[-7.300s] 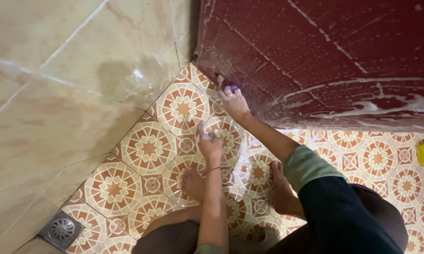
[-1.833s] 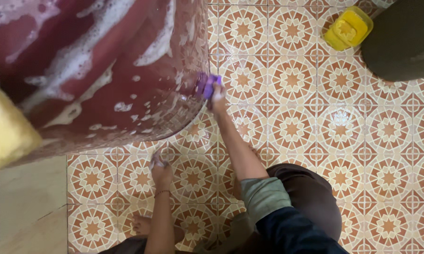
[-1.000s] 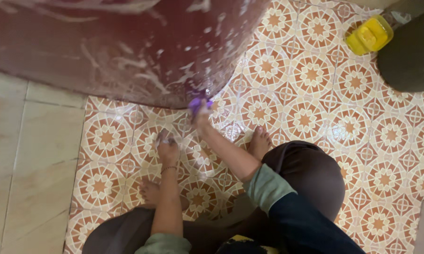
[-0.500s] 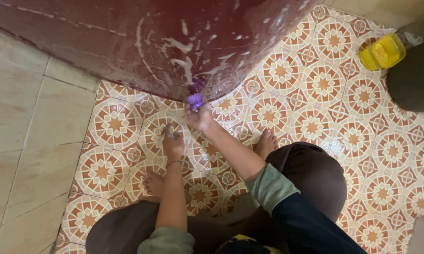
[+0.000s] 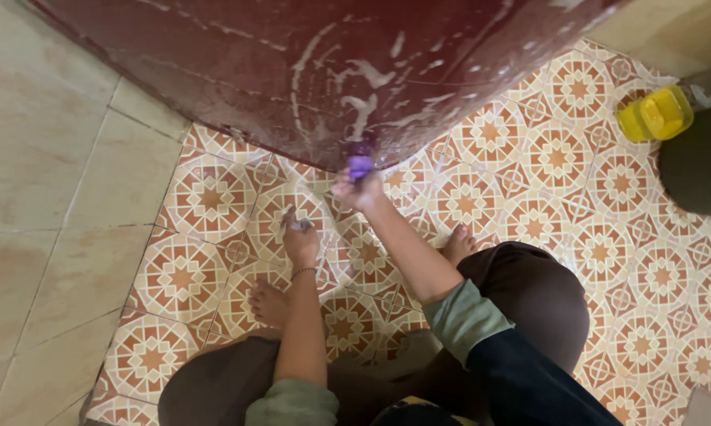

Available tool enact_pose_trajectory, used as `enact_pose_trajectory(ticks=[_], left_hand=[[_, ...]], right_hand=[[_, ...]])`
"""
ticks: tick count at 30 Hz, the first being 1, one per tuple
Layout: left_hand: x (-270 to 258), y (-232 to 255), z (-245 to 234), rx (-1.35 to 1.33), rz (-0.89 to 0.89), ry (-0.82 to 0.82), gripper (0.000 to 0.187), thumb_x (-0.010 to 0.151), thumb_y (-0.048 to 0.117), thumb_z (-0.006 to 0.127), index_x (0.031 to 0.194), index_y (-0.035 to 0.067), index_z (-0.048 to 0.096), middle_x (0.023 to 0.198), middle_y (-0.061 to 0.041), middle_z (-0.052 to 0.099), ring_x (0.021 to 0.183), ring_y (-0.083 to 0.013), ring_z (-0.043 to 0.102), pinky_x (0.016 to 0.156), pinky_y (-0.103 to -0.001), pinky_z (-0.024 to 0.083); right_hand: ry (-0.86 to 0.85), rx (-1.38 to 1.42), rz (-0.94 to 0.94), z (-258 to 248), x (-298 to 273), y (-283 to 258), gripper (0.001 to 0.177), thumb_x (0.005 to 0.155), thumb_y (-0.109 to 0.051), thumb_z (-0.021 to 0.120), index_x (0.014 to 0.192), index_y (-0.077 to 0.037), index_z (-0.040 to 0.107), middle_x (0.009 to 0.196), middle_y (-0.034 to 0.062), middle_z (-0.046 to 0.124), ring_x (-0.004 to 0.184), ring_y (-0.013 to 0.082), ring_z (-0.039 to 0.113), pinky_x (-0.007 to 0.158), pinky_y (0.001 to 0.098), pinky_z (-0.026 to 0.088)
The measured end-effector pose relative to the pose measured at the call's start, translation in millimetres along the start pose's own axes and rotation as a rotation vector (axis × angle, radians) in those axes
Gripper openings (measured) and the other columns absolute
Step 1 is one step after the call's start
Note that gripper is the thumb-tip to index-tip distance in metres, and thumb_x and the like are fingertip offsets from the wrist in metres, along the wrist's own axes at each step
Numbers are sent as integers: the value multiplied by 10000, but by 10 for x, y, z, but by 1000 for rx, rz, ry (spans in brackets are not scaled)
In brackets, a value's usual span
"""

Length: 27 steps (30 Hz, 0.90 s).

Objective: The person scrubs the exterior of a maroon bathtub with a yellow sponge and soap, then uses a purple scrubber on the lower section. They rinse the tub by pouring water from a yellow container.

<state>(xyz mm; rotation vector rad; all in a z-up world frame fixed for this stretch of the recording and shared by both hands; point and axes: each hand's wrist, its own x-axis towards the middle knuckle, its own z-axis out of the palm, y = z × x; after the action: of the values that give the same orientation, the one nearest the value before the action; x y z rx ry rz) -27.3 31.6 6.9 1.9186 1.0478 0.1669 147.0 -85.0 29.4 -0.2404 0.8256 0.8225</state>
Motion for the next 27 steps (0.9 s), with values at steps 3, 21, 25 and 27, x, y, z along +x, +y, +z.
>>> enact_pose_trajectory(ticks=[3,21,25,27], left_hand=[[-68,0,-48,-28,-100,-12,500,913,111,539,1412,77,542,1317,-249,634,1177,-387,639,991,-426,505],[291,-41,-411,-227,-213,203,620,867,7,561,1479,93,516,1263,-225,672,1011,-370,687,912,-411,542],[398,-228,-382,-295,-158,282,506,918,-11,572,1420,53,541,1393,-188,621,1086,-262,685,940,-360,527],[425,-278,-384,-286,-35,321,510,915,-63,554,1417,25,545,1440,-209,594,1242,-273,613,1015,-357,489]], right_hand=[[-18,84,4,139,80,267,525,1016,-436,241,774,-77,538,661,60,539,573,159,479,596,338,389],[-257,28,150,840,973,1099,368,925,-398,325,812,-93,498,644,46,533,525,165,461,553,331,375],[-206,124,-62,509,954,994,375,906,-423,356,746,-126,522,598,46,553,508,153,480,528,324,379],[-227,0,-227,205,757,684,330,954,-378,370,704,-212,506,623,26,575,540,156,499,546,337,379]])
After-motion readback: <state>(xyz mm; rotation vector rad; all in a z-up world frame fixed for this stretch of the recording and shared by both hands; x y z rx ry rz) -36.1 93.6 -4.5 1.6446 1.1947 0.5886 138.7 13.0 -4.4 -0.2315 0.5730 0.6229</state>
